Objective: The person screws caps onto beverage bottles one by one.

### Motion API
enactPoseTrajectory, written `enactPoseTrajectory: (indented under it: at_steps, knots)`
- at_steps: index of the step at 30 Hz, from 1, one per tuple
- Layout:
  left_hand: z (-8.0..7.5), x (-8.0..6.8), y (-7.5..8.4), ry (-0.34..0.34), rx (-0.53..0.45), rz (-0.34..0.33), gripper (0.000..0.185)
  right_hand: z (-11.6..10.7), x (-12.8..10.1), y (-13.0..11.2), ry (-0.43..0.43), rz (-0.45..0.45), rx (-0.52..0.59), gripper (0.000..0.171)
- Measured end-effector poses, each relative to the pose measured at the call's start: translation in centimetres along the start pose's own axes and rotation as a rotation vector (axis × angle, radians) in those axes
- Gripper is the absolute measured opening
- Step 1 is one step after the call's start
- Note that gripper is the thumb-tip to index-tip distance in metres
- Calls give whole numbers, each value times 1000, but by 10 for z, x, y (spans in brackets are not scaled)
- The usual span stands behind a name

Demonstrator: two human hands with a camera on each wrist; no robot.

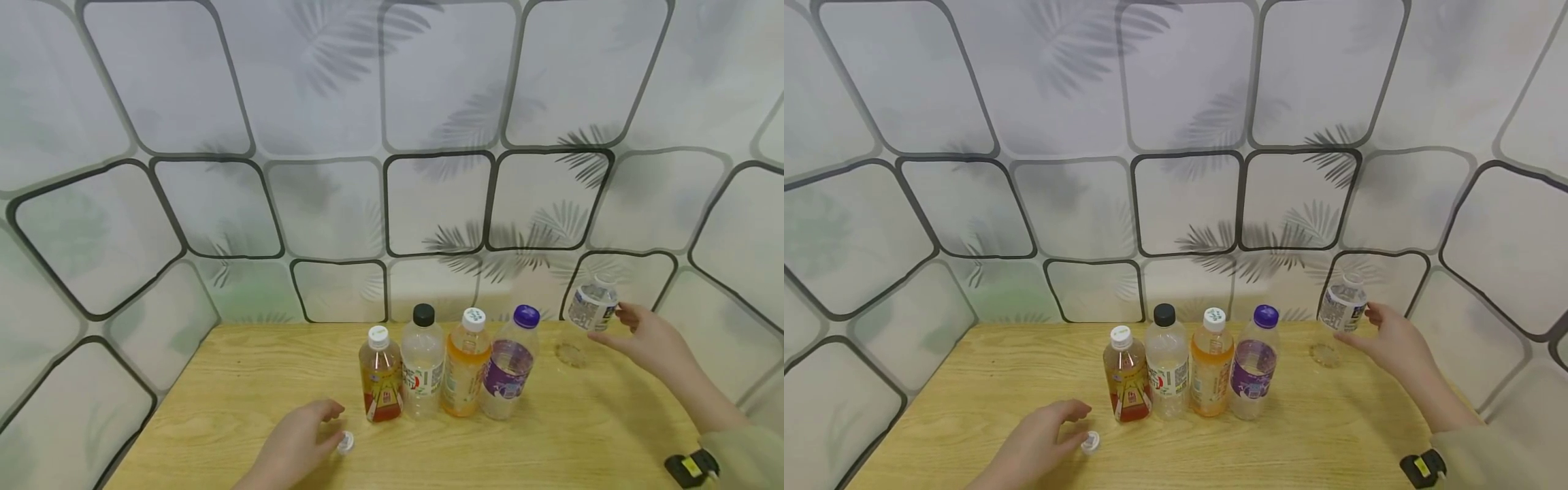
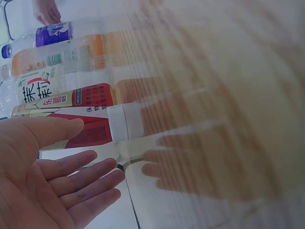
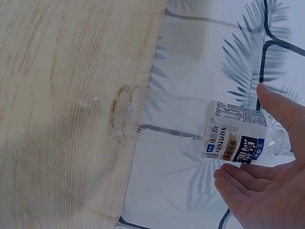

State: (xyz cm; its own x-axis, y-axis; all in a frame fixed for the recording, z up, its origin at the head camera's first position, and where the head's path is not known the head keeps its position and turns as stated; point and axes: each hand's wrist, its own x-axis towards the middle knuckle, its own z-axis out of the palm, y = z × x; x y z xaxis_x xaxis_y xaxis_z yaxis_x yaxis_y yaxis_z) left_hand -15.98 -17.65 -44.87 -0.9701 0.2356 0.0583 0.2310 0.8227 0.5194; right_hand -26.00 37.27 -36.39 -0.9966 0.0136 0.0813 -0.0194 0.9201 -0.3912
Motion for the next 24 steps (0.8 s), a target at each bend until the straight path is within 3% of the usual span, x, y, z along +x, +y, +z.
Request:
enactPoseTrajectory:
  at_steps: [11,24]
  knots:
    - [2,1,3,-53,33,-31,45,4,10,-1,6,33,34,111]
    - [10,3,-1,-20,214,121,31,12,21,0,88,14,111,96]
